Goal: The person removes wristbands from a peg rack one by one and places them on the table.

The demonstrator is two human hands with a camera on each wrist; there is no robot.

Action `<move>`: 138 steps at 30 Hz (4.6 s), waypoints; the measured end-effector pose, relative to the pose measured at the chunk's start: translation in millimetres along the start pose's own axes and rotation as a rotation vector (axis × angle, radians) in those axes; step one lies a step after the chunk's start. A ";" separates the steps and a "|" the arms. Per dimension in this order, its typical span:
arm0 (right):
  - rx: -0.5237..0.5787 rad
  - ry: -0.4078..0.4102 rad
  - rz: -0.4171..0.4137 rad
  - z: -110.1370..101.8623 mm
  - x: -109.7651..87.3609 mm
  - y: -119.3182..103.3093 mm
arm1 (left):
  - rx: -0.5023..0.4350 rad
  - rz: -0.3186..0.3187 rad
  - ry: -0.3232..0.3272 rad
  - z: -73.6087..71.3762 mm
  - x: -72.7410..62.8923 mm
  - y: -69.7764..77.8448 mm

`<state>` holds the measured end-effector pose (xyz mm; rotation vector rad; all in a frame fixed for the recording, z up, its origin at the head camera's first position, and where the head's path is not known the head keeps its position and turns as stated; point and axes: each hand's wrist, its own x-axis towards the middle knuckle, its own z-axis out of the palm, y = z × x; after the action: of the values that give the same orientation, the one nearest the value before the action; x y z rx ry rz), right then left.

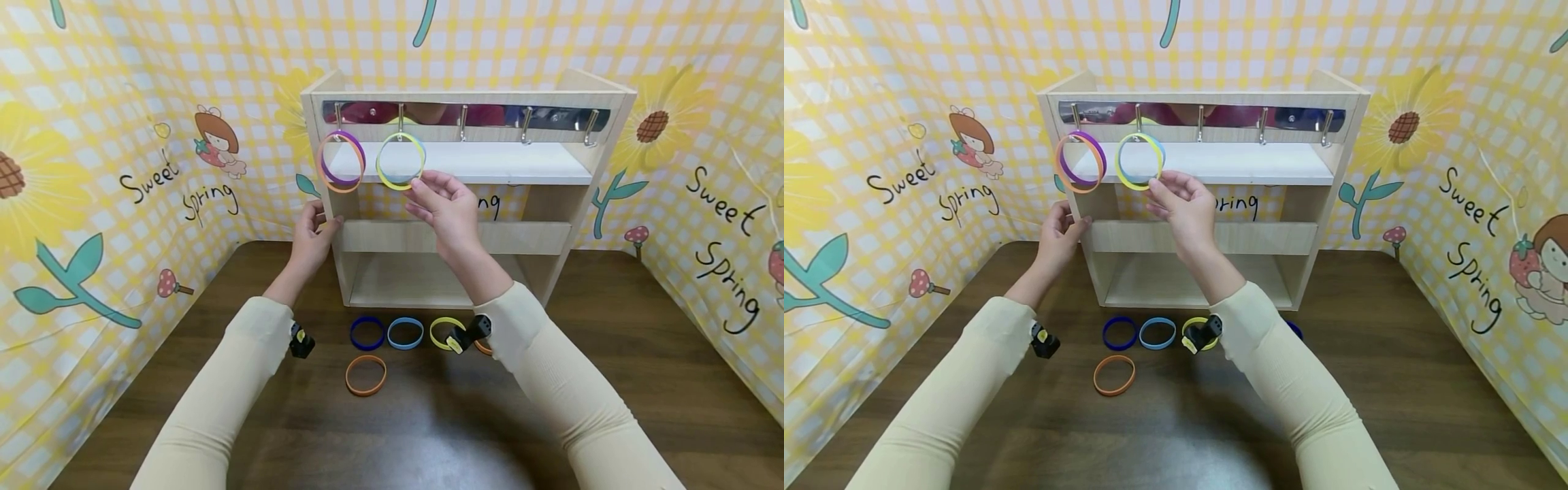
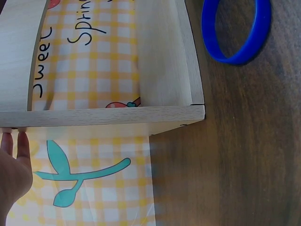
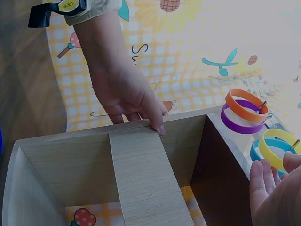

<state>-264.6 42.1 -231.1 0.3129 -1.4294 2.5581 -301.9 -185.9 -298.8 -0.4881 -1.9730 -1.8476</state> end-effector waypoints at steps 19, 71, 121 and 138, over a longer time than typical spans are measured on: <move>-0.017 -0.016 0.009 2.1 -4.4 -11.6 | -0.003 0.008 -0.005 1.0 0.0 1.4; -0.231 -0.165 0.230 -61.0 -60.9 6.7 | -0.006 -0.020 0.059 3.5 -0.5 3.0; -0.352 -0.326 0.589 -137.1 -114.8 93.2 | 0.025 -0.016 0.122 9.8 0.2 3.8; -0.412 -0.386 0.653 -150.5 -122.6 100.3 | 0.025 0.006 0.100 8.1 0.5 1.7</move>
<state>-187.5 111.0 -423.5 0.3232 -2.5046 2.6436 -301.8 -177.7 -297.5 -0.3862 -1.9238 -1.8057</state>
